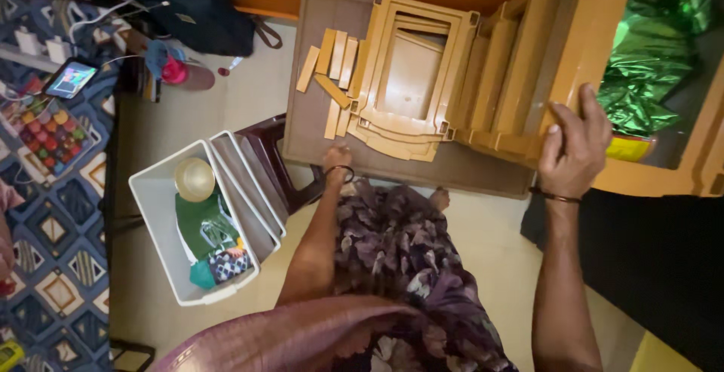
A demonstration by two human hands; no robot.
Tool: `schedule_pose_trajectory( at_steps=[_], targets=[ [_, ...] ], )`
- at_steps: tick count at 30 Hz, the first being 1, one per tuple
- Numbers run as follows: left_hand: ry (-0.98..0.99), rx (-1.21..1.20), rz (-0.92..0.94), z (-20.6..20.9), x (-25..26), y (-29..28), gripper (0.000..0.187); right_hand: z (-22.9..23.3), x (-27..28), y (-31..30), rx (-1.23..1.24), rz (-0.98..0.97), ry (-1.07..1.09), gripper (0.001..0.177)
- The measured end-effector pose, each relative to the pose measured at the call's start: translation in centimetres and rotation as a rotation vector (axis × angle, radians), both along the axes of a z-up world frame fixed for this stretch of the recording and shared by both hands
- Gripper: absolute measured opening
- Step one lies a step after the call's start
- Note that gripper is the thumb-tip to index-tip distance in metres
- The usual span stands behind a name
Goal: The person assembles a modular plastic storage unit by inserting small plastic rods into slots on stacked frames and then placing a white storage bin into the top frame. The person repeatedly inserts and removes rods to secure the structure.
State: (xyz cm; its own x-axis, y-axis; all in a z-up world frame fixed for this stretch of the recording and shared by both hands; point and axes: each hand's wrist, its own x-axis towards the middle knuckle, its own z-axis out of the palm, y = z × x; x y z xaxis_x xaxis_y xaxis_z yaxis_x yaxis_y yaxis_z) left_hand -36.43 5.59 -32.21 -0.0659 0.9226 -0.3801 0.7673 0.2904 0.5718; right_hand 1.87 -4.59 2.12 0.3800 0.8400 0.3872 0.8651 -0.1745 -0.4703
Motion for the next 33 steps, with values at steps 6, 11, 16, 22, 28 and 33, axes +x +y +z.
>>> schedule_pose_trajectory(
  at_steps=[6, 11, 16, 22, 28, 33],
  targets=[
    [0.044, -0.062, -0.019, -4.5, -0.5, 6.0, 0.032, -0.6, -0.2, 0.1, 0.0, 0.001, 0.024, 0.023],
    [0.089, -0.14, -0.007, -8.5, 0.3, 11.1, 0.035, -0.7, -0.5, 0.5, -0.026, -0.032, 0.018, 0.028],
    [0.119, -0.2, -0.013, -11.7, 0.8, 15.0, 0.04, 0.4, -1.2, 2.1, -0.048, -0.065, 0.009, 0.03],
    [0.147, -0.278, -0.044, -13.1, 0.6, 16.4, 0.047, 1.3, -2.2, 3.4, -0.055, -0.101, 0.031, 0.03],
    [0.131, -0.331, -0.046, -12.8, 0.8, 17.4, 0.055, 0.4, -1.6, 2.4, -0.048, -0.127, 0.035, 0.027],
    [0.049, -0.409, 0.063, -11.5, 1.2, 17.3, 0.058, -0.3, -0.9, 1.5, -0.07, -0.11, 0.019, 0.024]
  ],
)
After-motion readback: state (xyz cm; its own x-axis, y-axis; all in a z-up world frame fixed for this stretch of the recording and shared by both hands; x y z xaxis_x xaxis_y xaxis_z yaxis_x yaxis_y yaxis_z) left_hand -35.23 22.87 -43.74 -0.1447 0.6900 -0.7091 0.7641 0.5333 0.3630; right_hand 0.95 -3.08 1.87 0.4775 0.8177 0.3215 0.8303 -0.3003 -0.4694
